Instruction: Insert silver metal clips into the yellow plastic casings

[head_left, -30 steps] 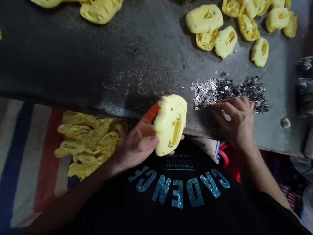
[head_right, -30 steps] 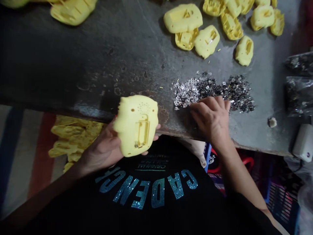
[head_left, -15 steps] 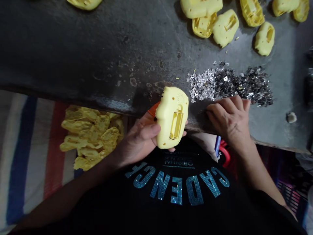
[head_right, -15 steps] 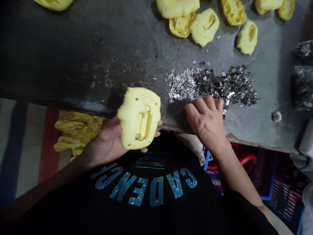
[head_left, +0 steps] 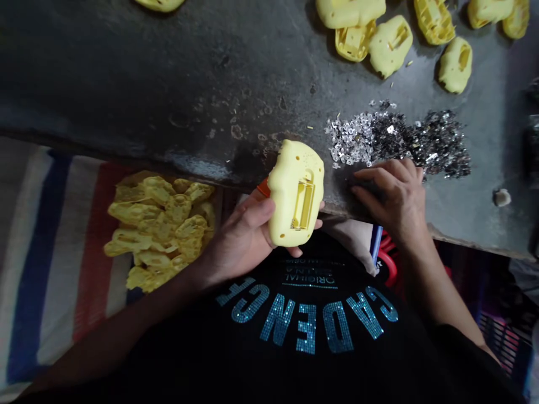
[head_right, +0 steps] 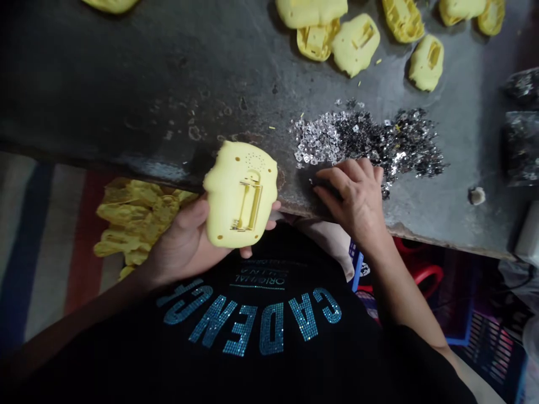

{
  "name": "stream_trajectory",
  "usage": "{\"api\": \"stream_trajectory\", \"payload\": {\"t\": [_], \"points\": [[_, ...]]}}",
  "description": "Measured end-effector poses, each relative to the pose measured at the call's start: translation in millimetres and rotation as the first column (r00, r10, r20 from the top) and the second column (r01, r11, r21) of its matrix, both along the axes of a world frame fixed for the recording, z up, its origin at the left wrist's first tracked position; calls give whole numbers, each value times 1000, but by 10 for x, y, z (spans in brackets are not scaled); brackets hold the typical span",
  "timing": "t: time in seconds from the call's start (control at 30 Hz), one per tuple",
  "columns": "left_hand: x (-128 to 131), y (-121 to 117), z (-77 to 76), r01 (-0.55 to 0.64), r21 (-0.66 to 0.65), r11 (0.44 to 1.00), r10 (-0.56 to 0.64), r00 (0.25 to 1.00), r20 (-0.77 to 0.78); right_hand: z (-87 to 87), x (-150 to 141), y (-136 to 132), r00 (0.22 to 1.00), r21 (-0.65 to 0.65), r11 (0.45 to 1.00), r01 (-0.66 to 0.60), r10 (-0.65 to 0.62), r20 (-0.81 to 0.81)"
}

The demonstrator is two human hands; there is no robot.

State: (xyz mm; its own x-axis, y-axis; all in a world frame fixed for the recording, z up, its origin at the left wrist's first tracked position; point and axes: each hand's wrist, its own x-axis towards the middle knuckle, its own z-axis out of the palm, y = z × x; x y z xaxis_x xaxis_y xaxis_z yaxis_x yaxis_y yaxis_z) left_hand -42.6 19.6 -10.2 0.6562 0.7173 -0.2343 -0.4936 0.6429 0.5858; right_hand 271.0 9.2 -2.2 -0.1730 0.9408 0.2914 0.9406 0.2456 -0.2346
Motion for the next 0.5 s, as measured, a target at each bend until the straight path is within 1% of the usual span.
{"api": "stream_trajectory", "payload": {"t": [0.07,0.13,0.2,0.27,0.33,0.4,0.5], "points": [[25,-10,-26,-5,-25,1000,6,1000,13,-32,-53,52,1000,1,1000,-19,19,-2],[53,-20,-43,17,-61,998,-15,1000,27,13,-99,75,997,13,998,-61,61,-44],[81,-22,-46,77,-107,991,-73,996,47,138,-142,52,982,22,991,-130,131,-139],[109,-16,-36,148,-138,979,-139,988,67,306,-187,0,942,30,973,-227,228,-245],[135,-12,-14,201,-143,969,-192,979,75,459,-228,-52,899,38,949,-314,310,-309],[160,-18,18,232,-139,963,-223,972,73,556,-257,-82,875,47,929,-367,363,-320],[196,-47,70,257,-126,958,-250,966,68,601,-266,-89,874,71,911,-407,411,-260]]}}
